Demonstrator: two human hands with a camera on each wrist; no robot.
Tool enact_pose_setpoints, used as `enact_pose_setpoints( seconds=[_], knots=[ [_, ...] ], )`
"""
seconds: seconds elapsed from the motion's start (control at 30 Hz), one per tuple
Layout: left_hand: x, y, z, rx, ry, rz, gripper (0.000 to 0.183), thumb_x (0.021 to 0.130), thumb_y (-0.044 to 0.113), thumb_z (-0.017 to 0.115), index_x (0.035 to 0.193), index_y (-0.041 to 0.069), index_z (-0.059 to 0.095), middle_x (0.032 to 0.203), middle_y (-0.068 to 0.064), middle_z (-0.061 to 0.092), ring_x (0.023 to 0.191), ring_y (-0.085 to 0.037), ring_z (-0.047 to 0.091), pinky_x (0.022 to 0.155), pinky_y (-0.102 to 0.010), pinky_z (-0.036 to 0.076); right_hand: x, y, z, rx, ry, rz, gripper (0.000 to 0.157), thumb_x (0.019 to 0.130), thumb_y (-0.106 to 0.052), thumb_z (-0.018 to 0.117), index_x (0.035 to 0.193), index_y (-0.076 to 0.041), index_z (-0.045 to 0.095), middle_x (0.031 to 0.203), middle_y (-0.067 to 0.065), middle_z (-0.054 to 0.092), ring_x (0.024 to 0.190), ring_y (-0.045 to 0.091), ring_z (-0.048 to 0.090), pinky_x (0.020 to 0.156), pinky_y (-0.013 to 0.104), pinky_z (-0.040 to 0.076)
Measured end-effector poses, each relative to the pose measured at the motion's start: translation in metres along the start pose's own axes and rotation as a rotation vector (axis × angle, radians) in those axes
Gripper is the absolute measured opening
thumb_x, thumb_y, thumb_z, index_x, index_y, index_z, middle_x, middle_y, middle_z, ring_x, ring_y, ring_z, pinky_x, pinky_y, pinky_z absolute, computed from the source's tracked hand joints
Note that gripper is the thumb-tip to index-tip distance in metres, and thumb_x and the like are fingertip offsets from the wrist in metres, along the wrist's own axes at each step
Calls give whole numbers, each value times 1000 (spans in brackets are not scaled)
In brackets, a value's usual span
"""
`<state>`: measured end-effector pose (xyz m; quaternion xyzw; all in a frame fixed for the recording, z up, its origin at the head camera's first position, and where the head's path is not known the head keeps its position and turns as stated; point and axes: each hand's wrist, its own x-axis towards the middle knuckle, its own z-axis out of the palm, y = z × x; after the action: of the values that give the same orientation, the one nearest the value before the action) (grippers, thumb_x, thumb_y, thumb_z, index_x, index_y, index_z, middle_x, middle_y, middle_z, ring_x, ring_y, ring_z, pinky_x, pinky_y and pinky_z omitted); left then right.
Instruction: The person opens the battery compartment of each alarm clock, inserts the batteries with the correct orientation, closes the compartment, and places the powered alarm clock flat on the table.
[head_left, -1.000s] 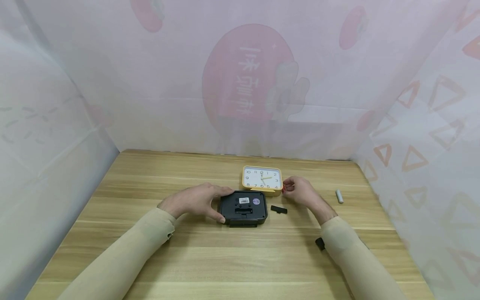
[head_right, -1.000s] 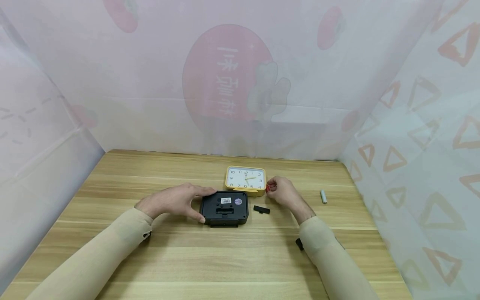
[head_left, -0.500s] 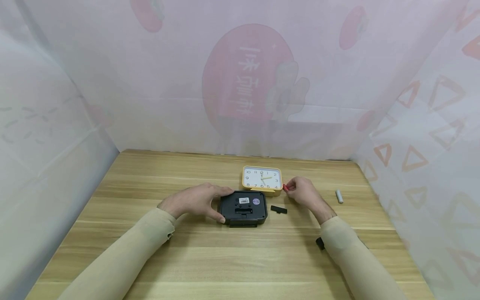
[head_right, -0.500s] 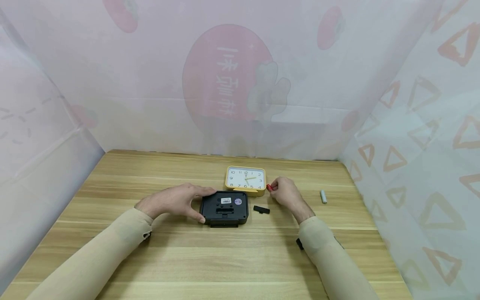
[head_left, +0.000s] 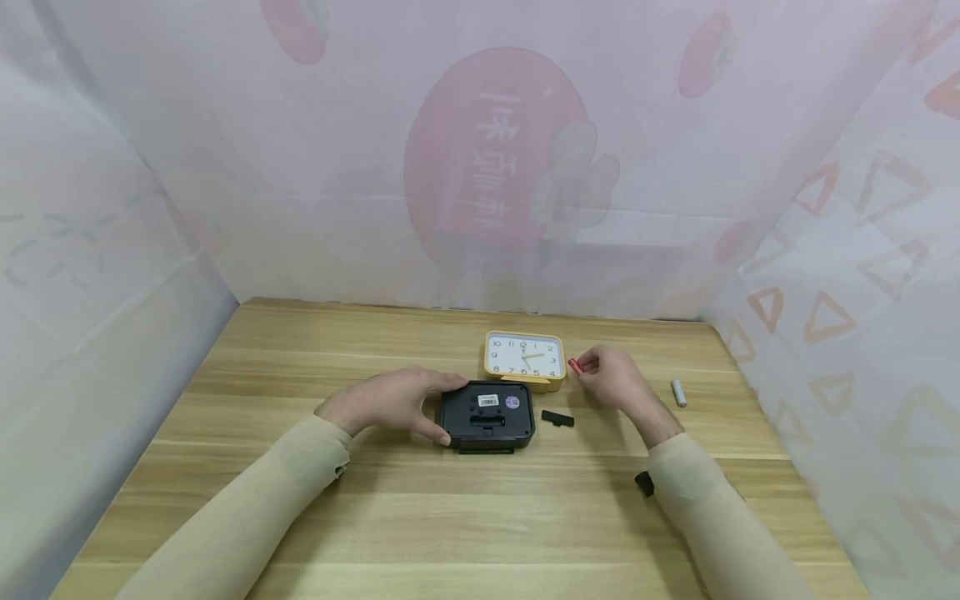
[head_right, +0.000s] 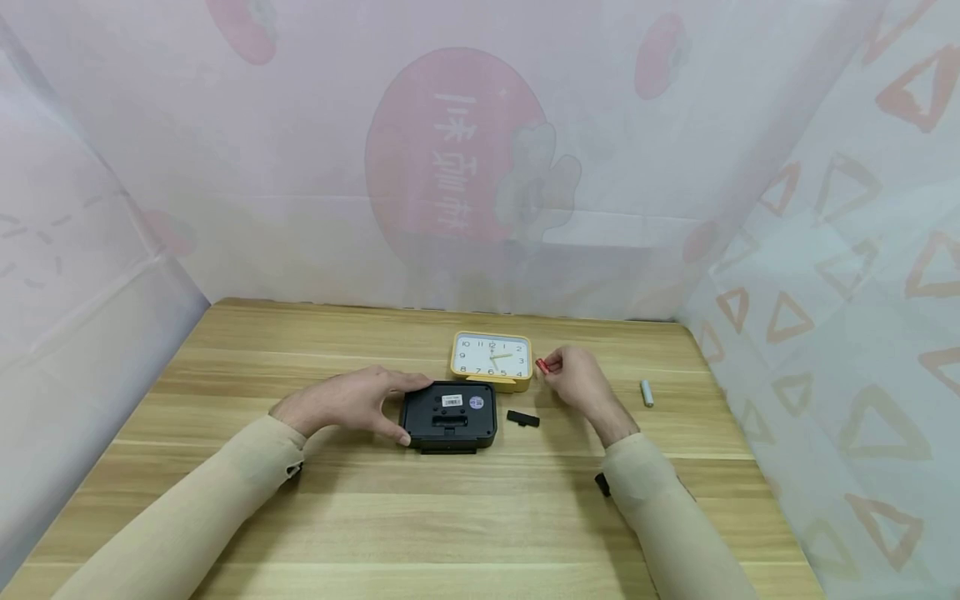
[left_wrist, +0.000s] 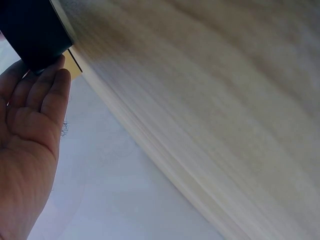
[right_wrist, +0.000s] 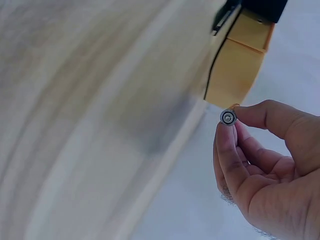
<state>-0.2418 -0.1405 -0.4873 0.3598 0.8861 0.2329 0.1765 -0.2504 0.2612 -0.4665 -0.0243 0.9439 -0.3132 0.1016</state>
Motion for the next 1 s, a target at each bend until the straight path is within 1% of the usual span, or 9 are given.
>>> enact_pose_setpoints(
  seconds=[0.13,0.37,0.57,0.7,0.83,1.0],
  knots=[
    [0,0,0,4,-1,-1,103,91,48,103,177,16,55,177,-6,63,164,-30,62,139,-54,50,-3,-7,-2,0,-4,5,26,111,-2,73,133,10,77,127,26,81,118,37,79,109,50,69],
    [-1,0,-1,-4,0,-11,103,91,48,104,177,17,55,178,-6,62,164,-29,62,139,-54,50,-10,-23,0,6,-12,-35,24,110,0,73,132,9,78,125,24,82,117,34,80,109,49,70],
    [-1,0,-1,-8,3,-14,104,90,51,103,176,18,56,177,-6,62,165,-30,61,140,-55,49,-15,-33,6,2,-14,-91,23,107,4,74,129,10,78,121,24,83,112,32,81,103,45,72],
    [-1,0,-1,-17,3,-12,105,90,51,104,176,18,56,177,-7,62,166,-29,60,140,-54,49,-19,-39,9,0,-22,-127,26,103,8,72,128,12,78,119,25,83,110,32,81,100,43,72],
    [0,0,-1,-22,1,-5,105,89,50,104,176,17,56,178,-7,62,165,-29,60,140,-54,49,-22,-45,14,11,-37,-126,29,101,10,71,129,11,78,119,22,83,109,29,80,100,41,73],
    [0,0,-1,-24,0,-5,104,89,49,104,176,16,56,178,-7,62,165,-29,61,140,-54,49,-26,-52,19,-10,-52,-141,26,102,9,71,127,9,79,118,20,83,107,26,80,98,40,73]
  ],
)
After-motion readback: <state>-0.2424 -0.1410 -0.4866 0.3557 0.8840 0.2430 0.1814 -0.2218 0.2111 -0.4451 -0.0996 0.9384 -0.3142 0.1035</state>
